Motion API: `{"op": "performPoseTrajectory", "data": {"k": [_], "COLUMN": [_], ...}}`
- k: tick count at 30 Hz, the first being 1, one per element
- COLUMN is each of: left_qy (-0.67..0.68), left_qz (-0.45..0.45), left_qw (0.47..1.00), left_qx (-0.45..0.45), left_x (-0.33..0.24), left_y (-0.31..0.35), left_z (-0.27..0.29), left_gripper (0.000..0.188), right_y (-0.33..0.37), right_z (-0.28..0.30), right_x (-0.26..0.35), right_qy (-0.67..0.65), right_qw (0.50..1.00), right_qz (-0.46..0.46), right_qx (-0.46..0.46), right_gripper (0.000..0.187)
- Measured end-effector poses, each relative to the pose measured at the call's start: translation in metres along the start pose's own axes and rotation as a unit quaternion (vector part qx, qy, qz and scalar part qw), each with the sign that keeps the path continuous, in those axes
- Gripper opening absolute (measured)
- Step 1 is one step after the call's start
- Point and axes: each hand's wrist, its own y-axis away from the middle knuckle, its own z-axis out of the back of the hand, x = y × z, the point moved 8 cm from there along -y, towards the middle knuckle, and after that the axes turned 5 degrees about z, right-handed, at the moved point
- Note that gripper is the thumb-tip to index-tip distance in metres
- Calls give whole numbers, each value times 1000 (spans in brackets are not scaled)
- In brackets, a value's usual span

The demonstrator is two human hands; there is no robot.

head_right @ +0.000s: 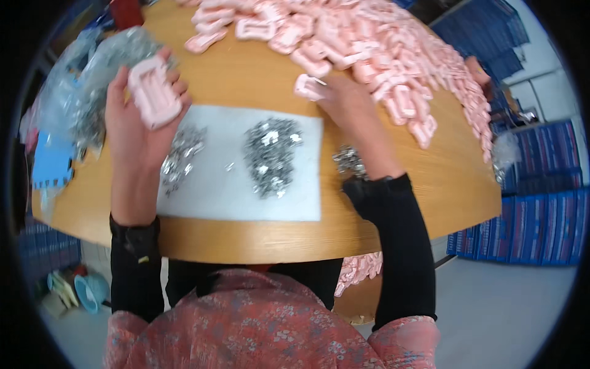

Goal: The person assembles pink plastic hair clips by inserting small metal components into the clips using a thin metal tool. They pick up a clip, insert the metal piece, and place the finished clip on the table, repeating this process throughout the video.

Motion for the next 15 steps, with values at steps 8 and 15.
{"op": "performPoseTrajectory", "data": {"k": [8, 15], "left_qy": [8, 9], "left_qz": [-45, -29], "left_qw": [997, 997], "left_qx": [69, 70], "left_x": [-29, -21], "left_y": [-2, 0], "left_z": [7, 1], "left_gripper": [57, 57], "right_y": [19, 73], "right_z": [29, 28], "right_x": [81, 86], "right_qy": [-75, -150], "right_qw": [997, 988], "right_qz": [14, -35], "right_qx": [-31, -2], "right_gripper": [32, 18]}}
